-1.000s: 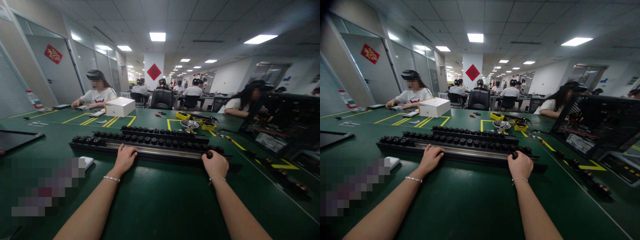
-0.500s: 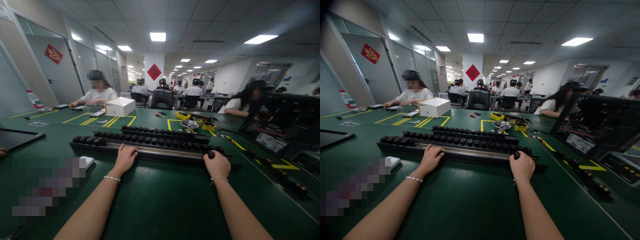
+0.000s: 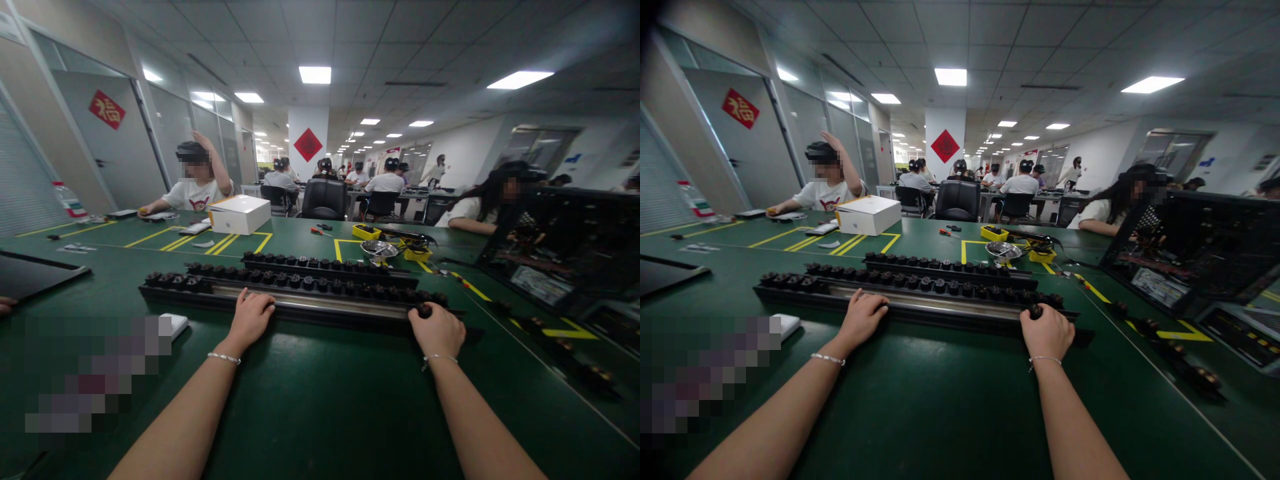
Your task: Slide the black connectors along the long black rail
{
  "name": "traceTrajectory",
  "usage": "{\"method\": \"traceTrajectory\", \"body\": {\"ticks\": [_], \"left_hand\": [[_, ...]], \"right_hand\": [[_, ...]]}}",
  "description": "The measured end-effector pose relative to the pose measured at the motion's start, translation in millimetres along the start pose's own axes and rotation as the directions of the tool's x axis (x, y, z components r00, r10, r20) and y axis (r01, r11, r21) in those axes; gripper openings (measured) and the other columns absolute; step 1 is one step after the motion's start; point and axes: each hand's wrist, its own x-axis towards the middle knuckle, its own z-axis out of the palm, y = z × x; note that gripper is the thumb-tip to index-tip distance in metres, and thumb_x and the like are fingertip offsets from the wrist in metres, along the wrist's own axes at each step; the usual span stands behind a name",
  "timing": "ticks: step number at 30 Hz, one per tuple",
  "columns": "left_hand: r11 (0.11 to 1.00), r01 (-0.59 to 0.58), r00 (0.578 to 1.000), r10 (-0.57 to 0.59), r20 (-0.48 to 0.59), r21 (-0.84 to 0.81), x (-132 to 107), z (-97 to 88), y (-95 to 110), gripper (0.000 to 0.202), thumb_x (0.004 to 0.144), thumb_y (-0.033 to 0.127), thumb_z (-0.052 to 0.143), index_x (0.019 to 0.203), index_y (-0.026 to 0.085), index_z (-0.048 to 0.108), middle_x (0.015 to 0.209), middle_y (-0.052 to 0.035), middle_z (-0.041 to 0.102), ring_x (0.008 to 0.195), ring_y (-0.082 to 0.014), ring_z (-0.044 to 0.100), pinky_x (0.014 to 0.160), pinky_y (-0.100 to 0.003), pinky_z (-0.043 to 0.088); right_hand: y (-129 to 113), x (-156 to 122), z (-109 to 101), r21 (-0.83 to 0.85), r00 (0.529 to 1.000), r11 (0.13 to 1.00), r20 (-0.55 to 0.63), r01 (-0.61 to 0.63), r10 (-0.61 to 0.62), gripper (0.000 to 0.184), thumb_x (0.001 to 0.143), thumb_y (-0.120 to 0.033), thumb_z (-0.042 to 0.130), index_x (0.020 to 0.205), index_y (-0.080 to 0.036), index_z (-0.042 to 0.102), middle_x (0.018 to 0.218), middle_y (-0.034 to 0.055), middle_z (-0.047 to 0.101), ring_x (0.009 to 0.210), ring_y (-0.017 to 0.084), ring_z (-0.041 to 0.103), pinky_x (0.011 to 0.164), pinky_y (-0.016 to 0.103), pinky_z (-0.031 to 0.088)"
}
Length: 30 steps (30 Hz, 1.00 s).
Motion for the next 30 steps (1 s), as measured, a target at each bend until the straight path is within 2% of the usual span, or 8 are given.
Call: {"method": "traceTrajectory", "body": {"ticks": [30], "left_hand": [[1.0, -0.006, 1.0, 0.006, -0.022, -0.002, -0.8, 1.9, -1.0, 0.014, 0.083, 0.027, 0.047, 0.087, 0.026, 0.061, 0.093, -0.0006, 0.07, 0.095, -0.0195, 0.059, 0.11, -0.05, 0.017]], "right_hand": [[3.4, 2.7, -0.2, -0.019, 1.0, 1.0, 0.0, 0.001, -0.001, 0.043, 0.076, -0.039, 0.046, 0.106, -0.013, 0.065, 0.097, 0.0133, 0.067, 0.096, 0.027, 0.057, 0.089, 0.039, 0.037]]}}
